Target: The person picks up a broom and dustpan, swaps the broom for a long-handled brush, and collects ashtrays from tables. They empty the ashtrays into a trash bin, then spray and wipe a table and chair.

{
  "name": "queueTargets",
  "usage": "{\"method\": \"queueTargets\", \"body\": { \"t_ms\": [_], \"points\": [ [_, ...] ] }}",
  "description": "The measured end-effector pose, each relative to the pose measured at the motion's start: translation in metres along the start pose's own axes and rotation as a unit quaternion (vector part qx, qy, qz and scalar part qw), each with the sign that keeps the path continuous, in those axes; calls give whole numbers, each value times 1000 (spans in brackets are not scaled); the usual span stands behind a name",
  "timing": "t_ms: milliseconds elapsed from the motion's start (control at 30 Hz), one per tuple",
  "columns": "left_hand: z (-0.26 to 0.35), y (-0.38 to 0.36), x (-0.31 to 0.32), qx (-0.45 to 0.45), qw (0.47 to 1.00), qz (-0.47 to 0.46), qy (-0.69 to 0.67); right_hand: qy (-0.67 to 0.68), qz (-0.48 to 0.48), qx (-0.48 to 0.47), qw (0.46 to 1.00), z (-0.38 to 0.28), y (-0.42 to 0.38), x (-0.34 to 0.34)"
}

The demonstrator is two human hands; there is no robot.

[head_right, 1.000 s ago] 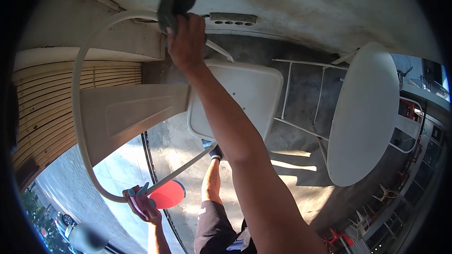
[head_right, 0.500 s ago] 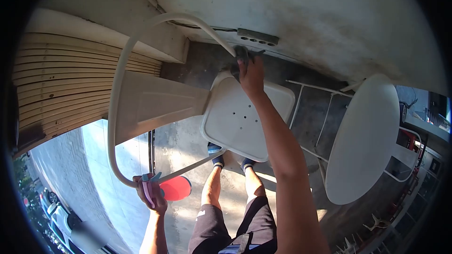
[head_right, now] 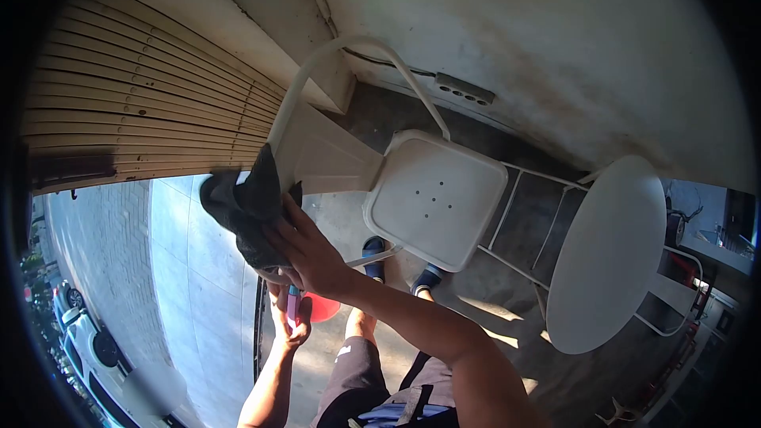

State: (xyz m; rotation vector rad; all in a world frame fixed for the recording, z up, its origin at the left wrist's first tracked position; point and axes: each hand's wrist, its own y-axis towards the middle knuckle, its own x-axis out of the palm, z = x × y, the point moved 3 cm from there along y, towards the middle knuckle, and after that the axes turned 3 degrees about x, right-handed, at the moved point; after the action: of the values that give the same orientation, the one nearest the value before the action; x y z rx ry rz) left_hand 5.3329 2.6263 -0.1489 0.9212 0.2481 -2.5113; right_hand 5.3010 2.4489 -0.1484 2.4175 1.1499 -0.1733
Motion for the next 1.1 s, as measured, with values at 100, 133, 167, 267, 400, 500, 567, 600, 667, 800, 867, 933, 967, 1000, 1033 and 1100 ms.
{"method": "queueTargets", "body": {
  "t_ms": [100,133,167,267,400,500,567,600,667,800,867,933,967,1000,1033,1100],
  "points": [
    [0,-25,0,-42,982,34,-182,-83,134,37,987,11,10,-3],
    [3,-31,-5,-70,982,24,-175,-89,192,64,975,20,32,-11],
    [5,-37,-12,-62,979,40,-188,-97,249,92,959,21,44,-16],
    [10,-48,-40,-46,973,82,-211,-35,259,138,955,6,49,-9],
    [4,-66,-76,-89,972,130,-176,52,24,263,963,-38,-44,61],
    [-2,-67,-93,-100,964,163,-187,-72,9,186,980,5,-128,71],
    [-6,-65,-96,-110,962,161,-191,-117,-38,325,937,53,-179,57],
    [-8,-65,-95,-95,966,152,-188,-135,-49,389,910,77,-195,39],
    [-10,-65,-90,-98,965,138,-202,-192,-57,435,878,134,-233,5],
    [-4,-63,-80,-109,958,125,-236,-99,185,357,910,64,-145,-58],
    [-4,-64,-70,-128,957,116,-233,-71,229,276,931,20,-86,-66],
    [-6,-67,-65,-124,964,93,-215,-61,228,178,955,-5,-29,-49],
    [-6,-68,-63,-135,965,83,-210,-47,250,115,960,-8,-3,-35],
    [-3,-67,-60,-139,963,87,-215,22,279,93,955,-7,25,-17],
    [-2,-66,-58,-146,960,91,-220,90,307,72,945,0,43,-7],
    [-4,-64,-56,-149,963,90,-205,0,324,60,944,41,41,1]
  ]
}}
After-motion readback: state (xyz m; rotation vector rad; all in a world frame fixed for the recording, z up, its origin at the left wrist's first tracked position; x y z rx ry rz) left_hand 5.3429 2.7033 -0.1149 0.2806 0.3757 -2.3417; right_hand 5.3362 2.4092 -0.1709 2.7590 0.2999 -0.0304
